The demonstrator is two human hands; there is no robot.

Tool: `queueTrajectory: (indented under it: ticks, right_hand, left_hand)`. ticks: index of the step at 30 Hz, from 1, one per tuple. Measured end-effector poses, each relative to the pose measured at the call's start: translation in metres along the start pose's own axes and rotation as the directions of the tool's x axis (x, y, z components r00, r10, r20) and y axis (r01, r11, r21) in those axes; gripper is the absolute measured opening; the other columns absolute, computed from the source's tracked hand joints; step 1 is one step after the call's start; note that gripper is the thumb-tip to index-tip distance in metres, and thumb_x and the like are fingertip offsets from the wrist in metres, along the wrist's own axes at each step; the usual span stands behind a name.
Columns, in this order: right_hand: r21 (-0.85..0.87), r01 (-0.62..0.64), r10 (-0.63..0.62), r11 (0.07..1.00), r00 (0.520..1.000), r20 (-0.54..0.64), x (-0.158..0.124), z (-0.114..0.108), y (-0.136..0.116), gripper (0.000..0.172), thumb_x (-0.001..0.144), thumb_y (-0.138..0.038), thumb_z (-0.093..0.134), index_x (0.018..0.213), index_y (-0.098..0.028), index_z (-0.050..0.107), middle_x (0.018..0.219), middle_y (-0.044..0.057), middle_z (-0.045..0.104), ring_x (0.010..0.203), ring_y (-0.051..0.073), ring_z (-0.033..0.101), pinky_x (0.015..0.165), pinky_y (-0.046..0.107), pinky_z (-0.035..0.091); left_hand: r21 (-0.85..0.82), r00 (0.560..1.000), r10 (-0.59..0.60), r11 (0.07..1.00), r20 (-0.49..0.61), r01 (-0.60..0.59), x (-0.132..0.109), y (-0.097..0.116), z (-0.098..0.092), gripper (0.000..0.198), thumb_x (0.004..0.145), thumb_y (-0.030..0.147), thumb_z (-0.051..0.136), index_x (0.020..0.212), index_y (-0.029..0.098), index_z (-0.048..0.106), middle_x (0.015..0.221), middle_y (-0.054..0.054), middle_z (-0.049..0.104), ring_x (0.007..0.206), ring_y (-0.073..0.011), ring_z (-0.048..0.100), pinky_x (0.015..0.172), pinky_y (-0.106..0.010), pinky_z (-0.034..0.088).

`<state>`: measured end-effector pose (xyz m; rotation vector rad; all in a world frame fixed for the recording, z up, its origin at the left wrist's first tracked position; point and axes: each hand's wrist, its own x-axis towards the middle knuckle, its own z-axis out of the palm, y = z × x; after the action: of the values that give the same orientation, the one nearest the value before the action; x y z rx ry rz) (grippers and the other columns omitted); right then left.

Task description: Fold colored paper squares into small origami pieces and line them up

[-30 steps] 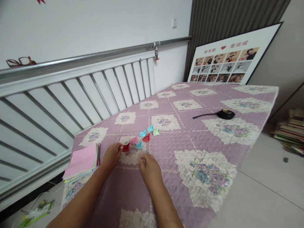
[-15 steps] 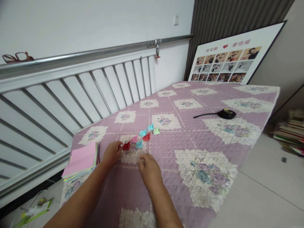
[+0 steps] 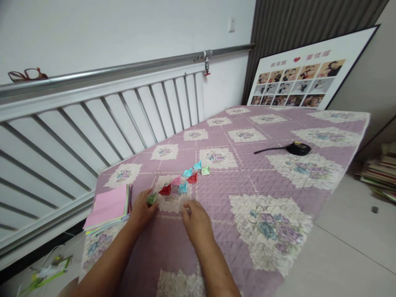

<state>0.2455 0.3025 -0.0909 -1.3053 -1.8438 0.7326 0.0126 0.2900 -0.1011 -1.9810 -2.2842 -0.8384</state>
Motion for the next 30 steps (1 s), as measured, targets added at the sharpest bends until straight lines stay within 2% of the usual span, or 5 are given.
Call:
queueTrajectory:
  ticks: [6,21,27,30]
  right_hand:
    - [-0.010,0.009,-0.009,1.000,1.000,0.009,0.000,0.002,0.002,0.017,0.078,-0.018,0.046,0.084,-0.019,0.062,0.086,0.006,0.065,0.084,0.020,0.060,0.078,0.031,0.045]
    - [-0.038,0.016,-0.015,0.999,1.000,0.027,0.000,0.004,0.002,0.017,0.079,-0.024,0.046,0.082,-0.019,0.061,0.084,0.006,0.064,0.078,0.018,0.059,0.072,0.028,0.043]
    - [-0.064,0.006,-0.004,0.998,0.999,0.035,0.001,0.005,0.003,0.017,0.080,-0.023,0.047,0.084,-0.019,0.062,0.086,0.006,0.065,0.080,0.018,0.060,0.075,0.028,0.044]
    - [-0.088,0.004,0.000,0.996,0.999,0.046,0.001,0.004,0.003,0.016,0.080,-0.023,0.047,0.086,-0.019,0.062,0.088,0.006,0.066,0.082,0.017,0.060,0.076,0.027,0.044]
  left_hand:
    - [-0.039,0.997,-0.071,0.997,-0.030,0.070,-0.006,-0.007,0.010,0.051,0.076,0.021,0.061,0.124,0.015,0.048,0.115,-0.012,0.060,0.108,-0.0239,0.056,0.095,-0.038,0.043]
    - [-0.098,0.994,-0.024,0.995,-0.106,0.014,-0.006,-0.002,0.013,0.046,0.074,0.020,0.061,0.119,0.013,0.052,0.110,-0.012,0.061,0.106,-0.0254,0.056,0.095,-0.042,0.044]
    - [-0.097,0.986,-0.002,0.995,-0.165,-0.014,-0.009,-0.001,0.009,0.053,0.075,0.023,0.062,0.125,0.013,0.047,0.119,-0.013,0.054,0.115,-0.0267,0.049,0.100,-0.043,0.040]
    - [-0.089,0.974,-0.024,0.996,-0.225,0.004,-0.018,0.001,0.008,0.056,0.079,0.024,0.058,0.131,0.011,0.041,0.125,-0.016,0.049,0.122,-0.0287,0.044,0.104,-0.047,0.036]
